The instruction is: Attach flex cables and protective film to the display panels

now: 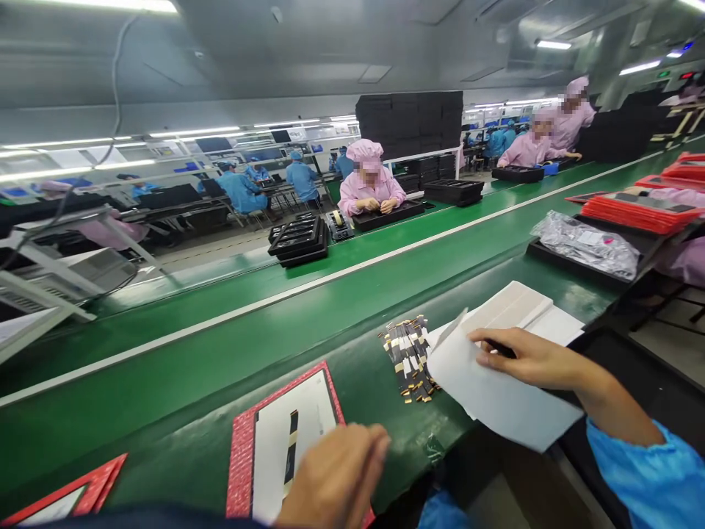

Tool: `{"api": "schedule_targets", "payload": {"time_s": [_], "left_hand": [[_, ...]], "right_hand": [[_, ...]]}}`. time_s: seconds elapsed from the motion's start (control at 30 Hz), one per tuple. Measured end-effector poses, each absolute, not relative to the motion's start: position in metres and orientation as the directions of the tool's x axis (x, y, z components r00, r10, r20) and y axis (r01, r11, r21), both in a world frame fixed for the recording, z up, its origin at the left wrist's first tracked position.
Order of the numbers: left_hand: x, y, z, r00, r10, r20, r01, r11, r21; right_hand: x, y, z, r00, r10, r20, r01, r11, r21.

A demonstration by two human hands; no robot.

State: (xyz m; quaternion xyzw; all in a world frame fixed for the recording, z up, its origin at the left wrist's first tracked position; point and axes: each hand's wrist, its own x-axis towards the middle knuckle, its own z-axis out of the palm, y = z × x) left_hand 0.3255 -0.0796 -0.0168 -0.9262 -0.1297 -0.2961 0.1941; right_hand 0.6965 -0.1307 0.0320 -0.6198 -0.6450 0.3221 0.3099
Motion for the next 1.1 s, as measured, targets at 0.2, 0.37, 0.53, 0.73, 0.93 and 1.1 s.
{"api": "schedule_targets", "payload": {"time_s": [0.2,0.37,0.53,0.73,0.93,1.1], "left_hand": [[0.312,-0.029,0.023,0.642,0.479,0.598,0.612,-0.791,-0.023],[0.333,-0.021,0.011,0.831,0.487,0.270,0.313,-0.809,0.498],[0.345,-0.013,-0.030,0.777,0.629,0.036,0.509,-0.661,0.552],[0.339,0.000,-0.059,0.736,0.670,-0.096,0.616,-0.605,0.504],[0.335,-0.001,-0.072,0.725,0.681,-0.102,0.606,-0.560,0.564],[0.339,-0.001,-0.078,0.711,0.696,-0.094,0.619,-0.558,0.553]], "right_hand": [[0.636,-0.089,0.122,-0.636,0.666,-0.389,0.603,0.116,-0.789],[0.611,-0.034,0.091,-0.687,0.645,-0.334,0.597,0.238,-0.766],[0.608,0.003,0.046,-0.678,0.683,-0.273,0.653,0.389,-0.649],[0.602,-0.008,0.043,-0.536,0.836,0.120,0.672,0.509,-0.539],[0.598,-0.065,0.030,-0.011,0.960,0.279,0.554,0.238,-0.798],[0.582,-0.113,-0.034,0.065,0.988,-0.137,0.204,-0.147,-0.968]]}}
